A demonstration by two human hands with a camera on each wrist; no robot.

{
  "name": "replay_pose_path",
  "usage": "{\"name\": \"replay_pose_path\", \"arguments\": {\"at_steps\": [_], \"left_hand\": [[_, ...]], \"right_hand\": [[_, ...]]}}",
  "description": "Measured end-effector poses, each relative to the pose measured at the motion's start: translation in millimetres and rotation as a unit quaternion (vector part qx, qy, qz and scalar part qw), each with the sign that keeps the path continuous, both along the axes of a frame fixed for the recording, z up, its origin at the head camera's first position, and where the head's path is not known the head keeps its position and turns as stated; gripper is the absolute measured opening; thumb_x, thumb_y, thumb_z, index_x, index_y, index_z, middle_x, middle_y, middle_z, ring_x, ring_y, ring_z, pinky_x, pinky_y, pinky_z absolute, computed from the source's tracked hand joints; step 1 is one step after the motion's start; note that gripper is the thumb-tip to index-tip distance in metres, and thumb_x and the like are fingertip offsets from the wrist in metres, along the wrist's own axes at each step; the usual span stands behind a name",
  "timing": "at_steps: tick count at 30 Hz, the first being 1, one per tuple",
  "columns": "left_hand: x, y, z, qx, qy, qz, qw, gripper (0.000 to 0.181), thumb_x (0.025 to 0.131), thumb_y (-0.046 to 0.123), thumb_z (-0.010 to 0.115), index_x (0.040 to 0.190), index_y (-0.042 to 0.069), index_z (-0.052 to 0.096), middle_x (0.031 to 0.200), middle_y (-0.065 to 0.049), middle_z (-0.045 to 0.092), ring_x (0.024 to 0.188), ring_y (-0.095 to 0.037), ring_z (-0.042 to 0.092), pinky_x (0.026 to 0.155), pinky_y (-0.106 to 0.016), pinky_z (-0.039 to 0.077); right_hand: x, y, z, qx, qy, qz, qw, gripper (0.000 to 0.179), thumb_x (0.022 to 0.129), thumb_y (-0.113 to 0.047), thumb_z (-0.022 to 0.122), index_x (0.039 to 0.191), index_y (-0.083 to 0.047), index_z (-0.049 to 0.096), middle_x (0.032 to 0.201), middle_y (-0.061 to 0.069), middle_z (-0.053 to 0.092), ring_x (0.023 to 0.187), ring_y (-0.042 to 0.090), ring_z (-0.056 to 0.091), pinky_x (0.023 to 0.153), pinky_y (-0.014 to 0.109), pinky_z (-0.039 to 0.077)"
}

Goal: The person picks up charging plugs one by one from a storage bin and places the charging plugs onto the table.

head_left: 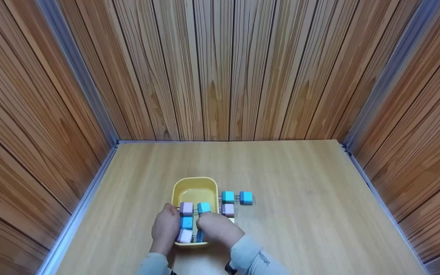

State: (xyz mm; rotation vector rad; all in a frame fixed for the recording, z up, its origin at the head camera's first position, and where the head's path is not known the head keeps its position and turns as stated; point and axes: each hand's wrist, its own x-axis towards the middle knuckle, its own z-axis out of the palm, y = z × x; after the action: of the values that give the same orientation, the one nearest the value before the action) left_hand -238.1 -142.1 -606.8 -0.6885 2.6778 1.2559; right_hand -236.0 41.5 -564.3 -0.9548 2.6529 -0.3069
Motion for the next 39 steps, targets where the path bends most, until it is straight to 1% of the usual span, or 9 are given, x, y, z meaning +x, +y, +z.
{"name": "replay_pose_path", "arguments": {"at_steps": [3,8,11,13,17,20,27,33,39], "left_hand": [[0.5,0.0,-0.4,0.001,0.004,-0.001,1.0000,0.041,0.111,0.040,0.033,0.125,0.009,0.057,0.097,-0.009,0.064,0.084,-0.025,0.059,0.070,-0.036,0.048],[0.2,0.7,-0.5,0.004,0.001,0.001,1.0000,0.041,0.111,0.040,0.033,0.126,0.010,0.056,0.099,-0.008,0.064,0.085,-0.024,0.059,0.072,-0.037,0.049],[0.0,1.3,0.2,0.009,0.000,0.001,1.0000,0.040,0.111,0.041,0.033,0.122,0.011,0.057,0.096,-0.008,0.062,0.084,-0.025,0.058,0.070,-0.036,0.047],[-0.1,1.6,0.2,0.012,0.000,0.001,0.9999,0.039,0.111,0.041,0.033,0.119,0.012,0.057,0.094,-0.008,0.061,0.083,-0.025,0.057,0.068,-0.036,0.045],[-0.2,2.0,-0.2,0.011,-0.003,0.002,0.9999,0.039,0.111,0.041,0.033,0.120,0.012,0.057,0.094,-0.008,0.060,0.083,-0.025,0.057,0.068,-0.035,0.044],[-0.3,1.7,-0.5,0.004,-0.006,0.001,1.0000,0.039,0.111,0.041,0.033,0.122,0.012,0.057,0.094,-0.007,0.061,0.083,-0.024,0.057,0.068,-0.035,0.044],[-1.2,0.2,-0.6,-0.032,0.005,-0.014,0.9994,0.038,0.110,0.038,0.031,0.111,0.011,0.057,0.085,-0.009,0.062,0.074,-0.025,0.056,0.061,-0.037,0.041],[0.5,-0.4,-1.4,-0.030,-0.003,-0.018,0.9994,0.040,0.111,0.039,0.030,0.119,0.010,0.056,0.087,-0.008,0.062,0.075,-0.024,0.056,0.061,-0.036,0.042],[1.1,-0.2,-0.3,-0.019,-0.004,-0.015,0.9997,0.045,0.111,0.040,0.029,0.131,0.009,0.054,0.093,-0.008,0.063,0.080,-0.024,0.058,0.064,-0.035,0.044]], "right_hand": [[0.4,-0.4,0.0,-0.002,-0.002,0.001,1.0000,0.005,0.092,-0.013,0.076,0.095,-0.016,0.074,0.082,-0.005,0.064,0.070,0.009,0.055,0.071,0.028,0.051],[0.1,-0.7,1.2,0.000,-0.016,-0.004,0.9999,0.004,0.093,-0.014,0.075,0.096,-0.017,0.075,0.081,-0.005,0.064,0.070,0.009,0.056,0.071,0.028,0.051],[-0.2,-0.6,1.7,-0.003,-0.028,-0.011,0.9995,0.004,0.093,-0.014,0.075,0.096,-0.017,0.075,0.080,-0.006,0.065,0.070,0.009,0.057,0.071,0.029,0.051],[-0.5,-0.7,1.5,-0.006,-0.031,-0.012,0.9994,0.005,0.093,-0.014,0.075,0.097,-0.017,0.075,0.081,-0.006,0.065,0.070,0.009,0.057,0.071,0.029,0.052],[-0.4,-1.4,0.0,-0.008,-0.024,-0.011,0.9996,0.006,0.093,-0.014,0.074,0.098,-0.018,0.075,0.082,-0.005,0.066,0.070,0.009,0.057,0.072,0.029,0.052],[-0.1,-2.1,-0.9,-0.008,-0.025,-0.016,0.9995,0.005,0.094,-0.015,0.074,0.098,-0.017,0.075,0.081,-0.005,0.065,0.070,0.009,0.057,0.072,0.029,0.052],[-2.4,-3.0,-0.2,0.009,-0.001,0.003,1.0000,0.005,0.091,-0.014,0.076,0.096,-0.016,0.075,0.082,-0.003,0.066,0.070,0.011,0.057,0.070,0.029,0.053],[-4.7,1.0,3.2,0.007,-0.002,0.004,1.0000,0.018,0.086,-0.013,0.081,0.103,-0.017,0.075,0.094,-0.004,0.066,0.078,0.010,0.058,0.077,0.030,0.054],[-8.6,5.8,8.5,-0.015,-0.035,-0.031,0.9988,0.032,0.083,-0.016,0.085,0.113,-0.020,0.074,0.100,-0.006,0.065,0.087,0.010,0.059,0.086,0.033,0.055]]}}
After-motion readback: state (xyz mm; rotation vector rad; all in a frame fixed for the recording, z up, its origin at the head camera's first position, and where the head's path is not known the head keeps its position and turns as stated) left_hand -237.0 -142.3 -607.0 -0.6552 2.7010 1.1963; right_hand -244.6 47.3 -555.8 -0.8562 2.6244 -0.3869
